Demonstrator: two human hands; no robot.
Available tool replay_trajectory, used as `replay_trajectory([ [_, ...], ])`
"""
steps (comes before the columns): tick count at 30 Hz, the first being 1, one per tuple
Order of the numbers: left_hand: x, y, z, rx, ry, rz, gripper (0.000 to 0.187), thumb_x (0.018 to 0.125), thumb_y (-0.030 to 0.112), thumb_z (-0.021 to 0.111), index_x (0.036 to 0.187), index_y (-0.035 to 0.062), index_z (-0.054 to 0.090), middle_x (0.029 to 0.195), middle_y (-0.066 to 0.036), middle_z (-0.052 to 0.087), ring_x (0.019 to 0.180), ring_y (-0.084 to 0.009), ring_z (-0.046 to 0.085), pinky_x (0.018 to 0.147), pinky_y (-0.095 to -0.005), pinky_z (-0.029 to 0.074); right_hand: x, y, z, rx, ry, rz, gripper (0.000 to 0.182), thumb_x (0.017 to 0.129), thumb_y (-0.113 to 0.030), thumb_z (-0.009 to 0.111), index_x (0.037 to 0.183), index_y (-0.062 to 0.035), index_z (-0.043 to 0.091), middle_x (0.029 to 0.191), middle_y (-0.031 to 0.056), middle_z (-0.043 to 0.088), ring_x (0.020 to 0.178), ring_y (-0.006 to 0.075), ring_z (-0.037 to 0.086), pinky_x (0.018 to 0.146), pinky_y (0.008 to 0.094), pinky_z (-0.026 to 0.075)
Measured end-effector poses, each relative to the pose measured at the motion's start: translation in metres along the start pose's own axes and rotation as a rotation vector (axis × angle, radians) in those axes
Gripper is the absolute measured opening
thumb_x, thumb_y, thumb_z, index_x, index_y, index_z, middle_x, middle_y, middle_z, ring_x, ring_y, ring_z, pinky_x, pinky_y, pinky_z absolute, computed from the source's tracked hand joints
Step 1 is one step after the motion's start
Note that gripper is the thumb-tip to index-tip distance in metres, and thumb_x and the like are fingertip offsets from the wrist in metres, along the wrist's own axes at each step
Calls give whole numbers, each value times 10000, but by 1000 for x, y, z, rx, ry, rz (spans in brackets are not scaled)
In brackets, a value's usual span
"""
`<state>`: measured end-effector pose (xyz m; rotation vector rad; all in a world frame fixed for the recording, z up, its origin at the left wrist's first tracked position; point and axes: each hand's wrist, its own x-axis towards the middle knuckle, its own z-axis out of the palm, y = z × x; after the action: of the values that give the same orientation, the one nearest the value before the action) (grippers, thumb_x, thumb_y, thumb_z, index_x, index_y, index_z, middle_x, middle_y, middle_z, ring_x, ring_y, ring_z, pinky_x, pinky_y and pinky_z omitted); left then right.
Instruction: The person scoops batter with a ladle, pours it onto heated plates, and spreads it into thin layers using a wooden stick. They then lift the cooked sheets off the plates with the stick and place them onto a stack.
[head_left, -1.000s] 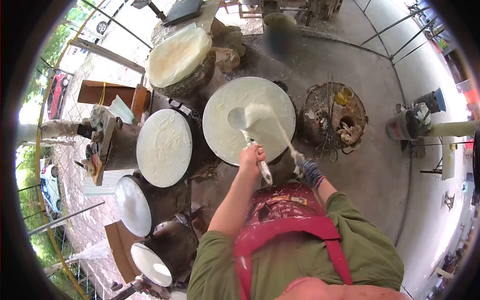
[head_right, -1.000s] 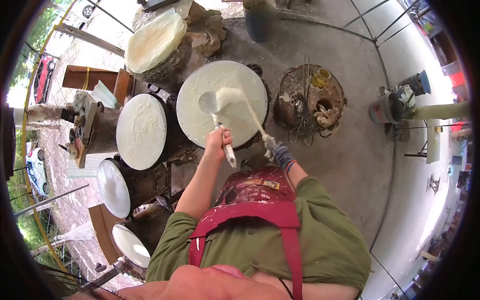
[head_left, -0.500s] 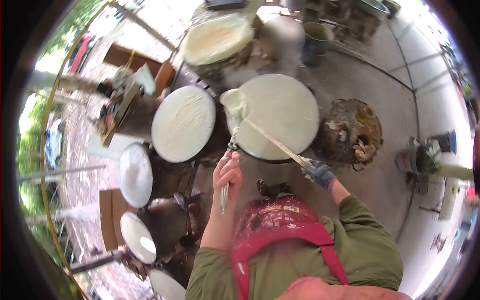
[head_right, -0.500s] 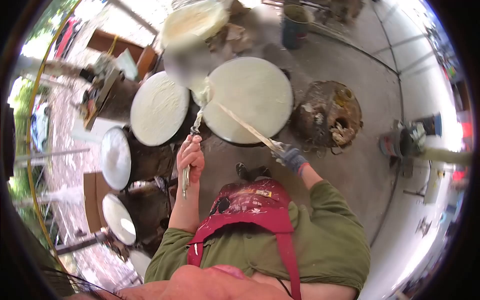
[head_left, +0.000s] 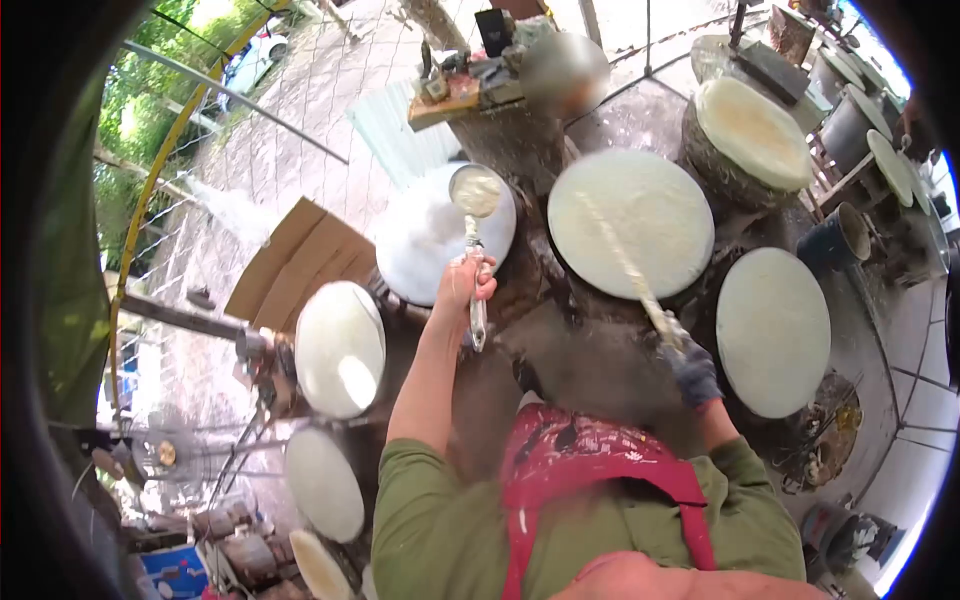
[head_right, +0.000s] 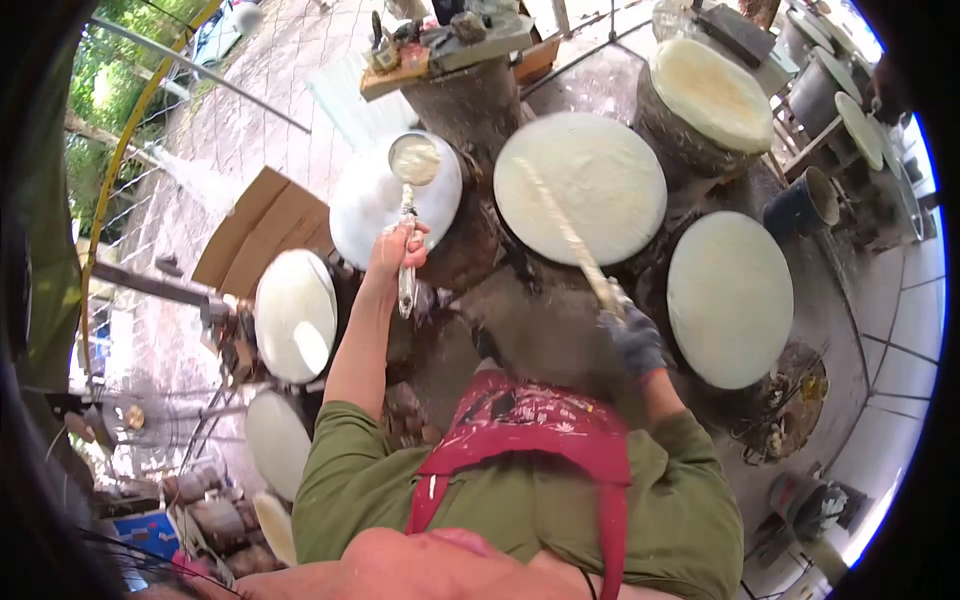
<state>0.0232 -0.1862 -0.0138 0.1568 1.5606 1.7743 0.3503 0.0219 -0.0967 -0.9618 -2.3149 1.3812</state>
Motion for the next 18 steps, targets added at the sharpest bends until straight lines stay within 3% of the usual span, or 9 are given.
replay_trajectory([
  [2, 56, 12, -52, -26, -10, 28, 272, 958, 205, 400, 871, -38, 487, 561, -5, 395, 384, -83, 342, 361, -228, 258, 60, -45, 62, -189, -78, -17, 437, 834, -272, 583, 1212, -59, 528, 978, 226, 615, 895, 384, 597, 743, 394, 485],
  [5, 140, 8, -109, -3, 4, 40, 305, 949, 254, 454, 839, -29, 482, 546, -16, 412, 381, -99, 370, 359, -238, 292, 141, -90, 168, -267, 36, -172, 363, 831, -283, 567, 1130, -77, 573, 921, 227, 616, 849, 397, 586, 734, 443, 473],
  [8, 185, -7, -128, -55, 37, 27, 293, 938, 247, 480, 804, -13, 481, 544, -16, 418, 380, -101, 374, 356, -240, 305, 198, -93, 258, -330, 50, -216, 372, 836, -298, 568, 1133, -74, 573, 926, 231, 615, 845, 392, 589, 730, 432, 475],
  [9, 203, -20, -142, -38, 46, 23, 291, 920, 247, 515, 774, -2, 478, 551, -36, 438, 382, -107, 403, 354, -261, 327, 203, -93, 275, -394, -2, -146, 372, 839, -292, 561, 1140, -74, 567, 921, 228, 617, 843, 391, 590, 725, 431, 476],
  [12, 196, -11, -162, 527, 200, 78, 292, 888, 250, 557, 781, -11, 481, 591, -125, 516, 463, -220, 524, 435, -350, 412, 207, -108, 297, -492, -73, 26, 359, 844, -293, 547, 1131, -80, 567, 896, 220, 623, 825, 390, 592, 709, 441, 476],
  [13, 216, -45, -191, 765, 266, 262, 282, 853, 237, 579, 825, -24, 476, 696, -236, 578, 649, -376, 595, 590, -454, 454, 203, -124, 292, -465, -48, 64, 347, 843, -307, 544, 1109, -86, 577, 880, 217, 624, 811, 391, 592, 705, 450, 474],
  [14, 208, -33, -197, 847, 304, 235, 278, 847, 234, 578, 846, -25, 477, 727, -251, 582, 695, -407, 584, 625, -471, 449, 201, -133, 289, -438, -24, 102, 336, 843, -320, 542, 1086, -92, 587, 865, 213, 626, 798, 391, 592, 700, 460, 472],
  [15, 197, -21, -202, 931, 340, 202, 277, 840, 231, 578, 867, -26, 477, 757, -266, 586, 742, -437, 573, 659, -487, 443, 204, -116, 300, -345, 34, 90, 327, 844, -324, 546, 1074, -97, 594, 834, 203, 632, 776, 387, 596, 682, 461, 469],
  [18, 187, -11, -234, 1038, 447, 238, 328, 832, 223, 572, 1009, -41, 486, 804, -266, 602, 783, -441, 579, 678, -495, 446, 217, -126, 338, 171, -256, 525, 325, 846, -327, 548, 1071, -98, 599, 836, 205, 630, 760, 384, 594, 664, 438, 471],
])
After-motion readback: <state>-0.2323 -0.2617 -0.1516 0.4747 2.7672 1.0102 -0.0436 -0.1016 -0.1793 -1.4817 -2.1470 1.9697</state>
